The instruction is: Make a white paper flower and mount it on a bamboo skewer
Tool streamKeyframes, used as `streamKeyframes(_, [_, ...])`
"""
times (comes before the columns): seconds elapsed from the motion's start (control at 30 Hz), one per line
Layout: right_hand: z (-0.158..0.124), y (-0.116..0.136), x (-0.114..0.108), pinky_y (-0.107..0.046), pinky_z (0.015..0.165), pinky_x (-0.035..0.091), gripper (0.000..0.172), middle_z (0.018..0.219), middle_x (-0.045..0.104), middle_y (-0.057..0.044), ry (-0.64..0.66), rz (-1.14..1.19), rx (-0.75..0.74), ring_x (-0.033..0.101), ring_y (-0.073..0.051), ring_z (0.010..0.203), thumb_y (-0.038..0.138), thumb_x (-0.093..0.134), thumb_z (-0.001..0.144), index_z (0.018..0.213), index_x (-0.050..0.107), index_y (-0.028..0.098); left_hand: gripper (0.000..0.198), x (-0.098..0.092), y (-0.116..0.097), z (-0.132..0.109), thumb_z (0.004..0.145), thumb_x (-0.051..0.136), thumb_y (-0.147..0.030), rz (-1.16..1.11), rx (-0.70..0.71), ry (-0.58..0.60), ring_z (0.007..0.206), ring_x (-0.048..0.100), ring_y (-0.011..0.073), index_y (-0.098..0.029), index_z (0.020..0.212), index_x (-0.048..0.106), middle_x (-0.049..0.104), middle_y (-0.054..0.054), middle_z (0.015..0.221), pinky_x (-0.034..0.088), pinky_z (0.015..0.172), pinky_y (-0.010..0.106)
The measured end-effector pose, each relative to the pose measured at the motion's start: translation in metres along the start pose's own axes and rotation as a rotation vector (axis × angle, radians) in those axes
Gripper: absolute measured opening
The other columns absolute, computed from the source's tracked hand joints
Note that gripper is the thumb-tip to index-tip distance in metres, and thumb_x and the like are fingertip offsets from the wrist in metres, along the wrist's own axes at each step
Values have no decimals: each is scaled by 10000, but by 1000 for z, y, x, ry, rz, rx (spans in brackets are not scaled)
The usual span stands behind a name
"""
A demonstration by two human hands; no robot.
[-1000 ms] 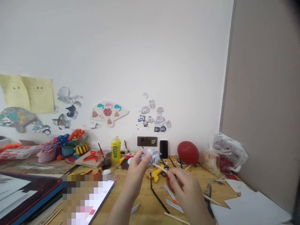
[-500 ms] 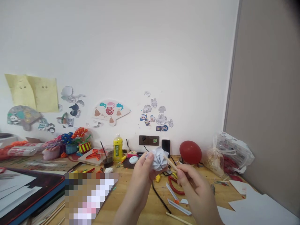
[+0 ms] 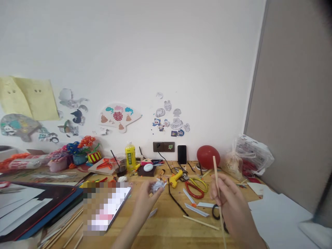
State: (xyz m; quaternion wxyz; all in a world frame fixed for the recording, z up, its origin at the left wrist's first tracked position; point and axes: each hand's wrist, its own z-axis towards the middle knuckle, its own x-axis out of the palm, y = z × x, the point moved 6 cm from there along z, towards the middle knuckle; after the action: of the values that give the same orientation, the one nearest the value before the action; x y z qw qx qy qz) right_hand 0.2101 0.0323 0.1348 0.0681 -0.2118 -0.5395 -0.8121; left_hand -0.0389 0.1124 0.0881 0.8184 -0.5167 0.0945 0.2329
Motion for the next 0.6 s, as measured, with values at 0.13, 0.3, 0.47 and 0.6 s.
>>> streamKeyframes(0.13, [-12,-75,-23,-211,472,397,345,567,544,54,-42,144,266,409,-61,419,464,716,597,748,568,191,192,8,64,-8,646,581,-340,178,-20,-43,723,599,264,-164,722,562,633,98,737,478,680,419])
streamKeyframes(0.3, [-24,-153,-33,-193,388,340,494,502,524,53,-39,39,405,426,-73,387,588,706,507,727,570,167,284,5,70,-9,603,598,-309,249,89,-61,957,557,320,-157,843,600,621,150,969,404,870,500])
streamKeyframes(0.47, [-30,-176,-12,-197,316,290,555,441,536,40,69,-74,420,396,-84,305,684,631,502,698,538,173,290,22,32,-32,736,484,-366,146,181,-122,1033,533,300,-169,882,637,601,149,1058,381,914,489])
streamKeyframes(0.6, [-37,-171,9,-220,378,360,469,448,528,42,146,-129,370,455,-107,353,642,603,585,661,527,185,222,77,10,-57,719,555,-376,-293,-83,59,817,589,251,-178,733,652,658,89,804,439,783,371])
